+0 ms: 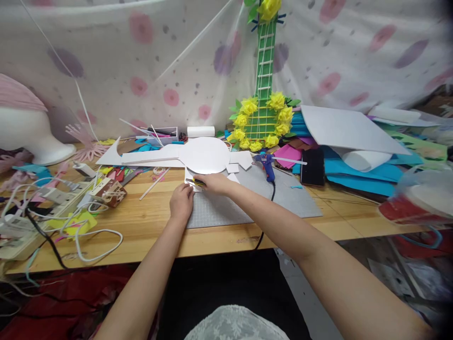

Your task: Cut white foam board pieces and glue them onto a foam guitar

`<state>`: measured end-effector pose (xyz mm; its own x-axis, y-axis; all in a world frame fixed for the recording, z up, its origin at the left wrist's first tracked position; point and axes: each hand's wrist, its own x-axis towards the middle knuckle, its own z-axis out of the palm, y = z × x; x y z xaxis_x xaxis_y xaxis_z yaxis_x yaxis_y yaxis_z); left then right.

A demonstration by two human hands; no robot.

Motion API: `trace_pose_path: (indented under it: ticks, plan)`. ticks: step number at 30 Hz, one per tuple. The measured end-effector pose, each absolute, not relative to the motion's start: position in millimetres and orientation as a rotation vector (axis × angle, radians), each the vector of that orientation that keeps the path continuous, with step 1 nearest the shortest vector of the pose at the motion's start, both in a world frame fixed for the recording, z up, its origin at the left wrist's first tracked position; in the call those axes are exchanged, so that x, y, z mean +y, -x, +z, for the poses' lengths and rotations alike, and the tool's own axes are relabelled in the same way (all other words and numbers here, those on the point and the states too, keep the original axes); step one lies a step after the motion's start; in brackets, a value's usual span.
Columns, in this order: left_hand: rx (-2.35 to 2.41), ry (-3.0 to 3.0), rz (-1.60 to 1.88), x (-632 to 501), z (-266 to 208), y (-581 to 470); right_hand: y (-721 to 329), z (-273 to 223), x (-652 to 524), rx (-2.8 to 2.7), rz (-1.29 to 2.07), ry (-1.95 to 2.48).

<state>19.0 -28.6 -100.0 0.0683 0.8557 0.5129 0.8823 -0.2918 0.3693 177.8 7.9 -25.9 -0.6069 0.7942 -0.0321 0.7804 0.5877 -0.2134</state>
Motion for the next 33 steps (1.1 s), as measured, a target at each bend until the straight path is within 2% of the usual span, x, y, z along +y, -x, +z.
trace_pose_path:
  ticks: [10,21,33]
  plan:
    - [-1.996,2.252,-0.946,-29,-95,-22,-156,-26,26,-2.849,0.127,1.4]
    - [-2.095,2.222,-0.723,-28,-87,-23,-137,-14,15,-2.903,0.196,1.528]
    - [-2.104,2.188,-0.74,-26,-91,-24,-174,-19,-9,-2.934,0.256,1.534]
